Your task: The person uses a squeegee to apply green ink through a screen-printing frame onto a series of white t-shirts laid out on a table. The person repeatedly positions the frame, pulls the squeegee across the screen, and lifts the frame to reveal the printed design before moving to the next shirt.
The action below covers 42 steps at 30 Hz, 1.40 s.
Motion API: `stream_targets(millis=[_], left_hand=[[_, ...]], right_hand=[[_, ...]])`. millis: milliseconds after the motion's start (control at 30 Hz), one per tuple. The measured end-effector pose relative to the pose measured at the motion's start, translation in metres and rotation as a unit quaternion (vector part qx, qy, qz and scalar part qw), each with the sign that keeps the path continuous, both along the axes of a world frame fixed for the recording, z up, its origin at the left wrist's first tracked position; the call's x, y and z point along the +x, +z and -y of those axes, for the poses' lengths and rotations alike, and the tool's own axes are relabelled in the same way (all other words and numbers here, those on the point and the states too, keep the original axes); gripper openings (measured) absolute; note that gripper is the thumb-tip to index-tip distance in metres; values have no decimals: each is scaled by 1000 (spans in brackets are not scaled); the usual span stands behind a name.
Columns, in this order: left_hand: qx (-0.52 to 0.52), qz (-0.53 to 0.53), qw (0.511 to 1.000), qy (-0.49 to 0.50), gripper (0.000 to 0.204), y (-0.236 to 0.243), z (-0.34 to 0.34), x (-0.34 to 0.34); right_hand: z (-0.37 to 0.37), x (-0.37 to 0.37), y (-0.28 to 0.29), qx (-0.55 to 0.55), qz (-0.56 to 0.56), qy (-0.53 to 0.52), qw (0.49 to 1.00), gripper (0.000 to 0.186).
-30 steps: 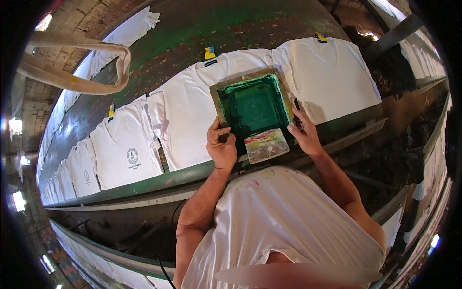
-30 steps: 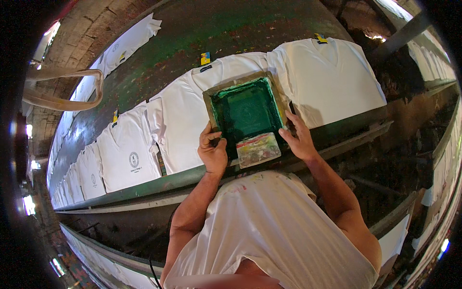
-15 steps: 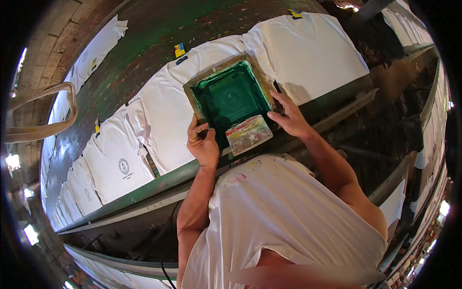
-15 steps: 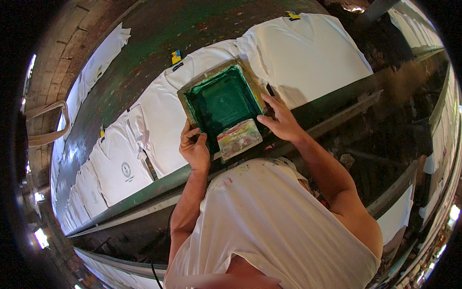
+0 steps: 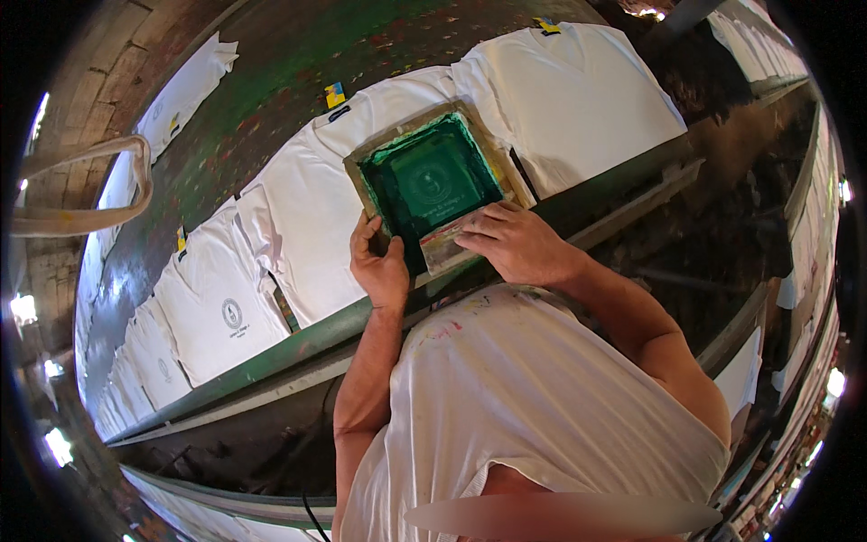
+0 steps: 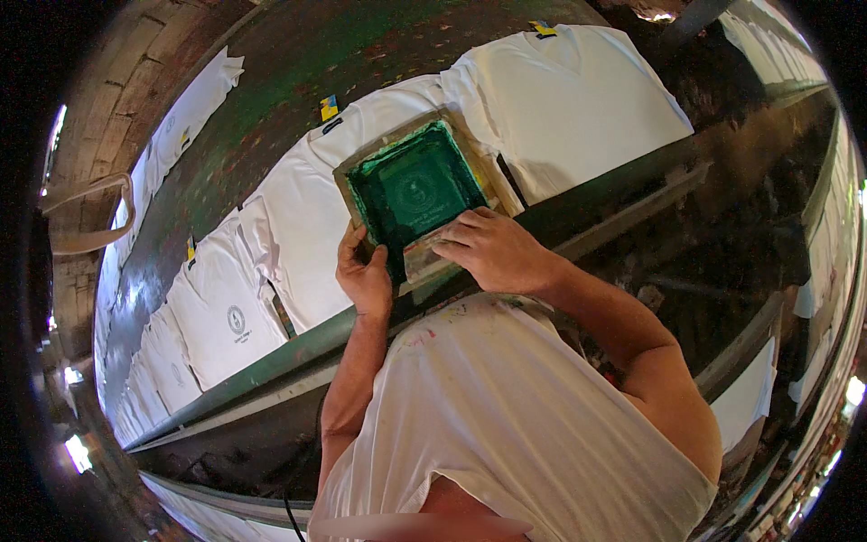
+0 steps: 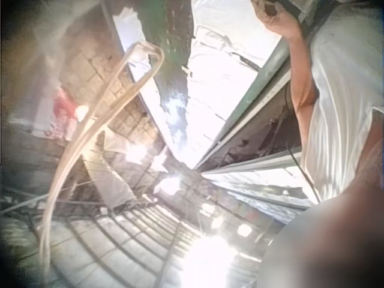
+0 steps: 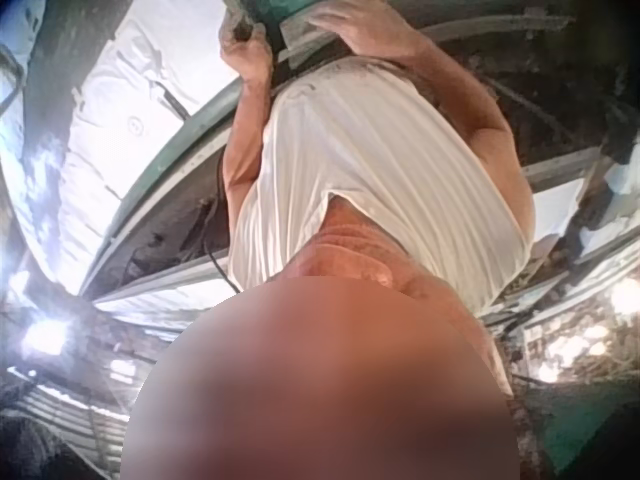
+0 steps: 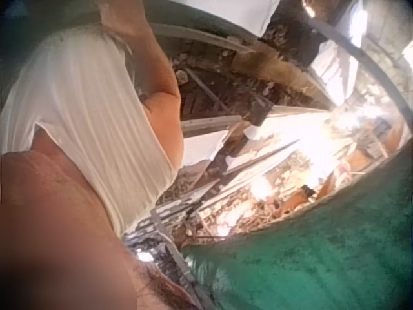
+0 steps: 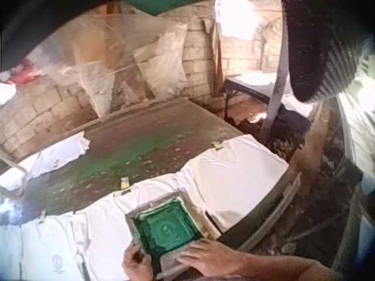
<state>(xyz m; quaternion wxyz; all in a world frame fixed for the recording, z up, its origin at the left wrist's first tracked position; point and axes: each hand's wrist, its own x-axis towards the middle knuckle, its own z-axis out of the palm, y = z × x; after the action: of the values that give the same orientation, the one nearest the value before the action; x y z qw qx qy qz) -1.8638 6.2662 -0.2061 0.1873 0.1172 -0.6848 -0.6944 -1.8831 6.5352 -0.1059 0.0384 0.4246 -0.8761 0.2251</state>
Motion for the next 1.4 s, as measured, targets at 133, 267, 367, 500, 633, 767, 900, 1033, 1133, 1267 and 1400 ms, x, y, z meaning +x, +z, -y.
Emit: stream_targets(millis=[133, 267, 367, 500, 633, 767, 900, 1033, 1133, 1267, 1400], left_hand=[[-385, -7, 922, -33, 45, 25, 18, 0], [-590, -39, 797, -125, 44, 50, 41, -1], [-606, -5, 780, -160, 46, 60, 42, -3], [-606, 38, 775, -175, 45, 65, 39, -6], [-597, 57, 780, -177, 45, 66, 37, -8], [-593, 66, 784, -170, 45, 65, 35, -9], [-584, 99, 787, -173, 44, 67, 31, -6], [-595, 98, 778, -176, 45, 69, 29, -6], [-610, 71, 771, -168, 44, 67, 30, -7], [-615, 69, 767, -171, 44, 64, 32, -6], [-616, 63, 767, -168, 46, 64, 32, -3]], right_hand=[[11, -11, 7, 7, 15, 2, 1000, 37], [10, -50, 13, 42, 109, 46, 992, 32], [12, -94, 15, 36, 174, 48, 983, 31], [31, -141, 10, 45, 148, 10, 988, 36], [45, -171, 1, 41, 105, -22, 993, 44], [43, -157, -9, 67, 50, -20, 996, 49], [34, -112, -15, 76, 37, -1, 996, 51], [25, -66, -11, 48, 8, 21, 999, 46], [19, -39, -5, 60, 11, 33, 998, 45], [7, -34, 2, 60, 78, 79, 992, 46], [4, -100, 5, 30, 187, 134, 973, 51]])
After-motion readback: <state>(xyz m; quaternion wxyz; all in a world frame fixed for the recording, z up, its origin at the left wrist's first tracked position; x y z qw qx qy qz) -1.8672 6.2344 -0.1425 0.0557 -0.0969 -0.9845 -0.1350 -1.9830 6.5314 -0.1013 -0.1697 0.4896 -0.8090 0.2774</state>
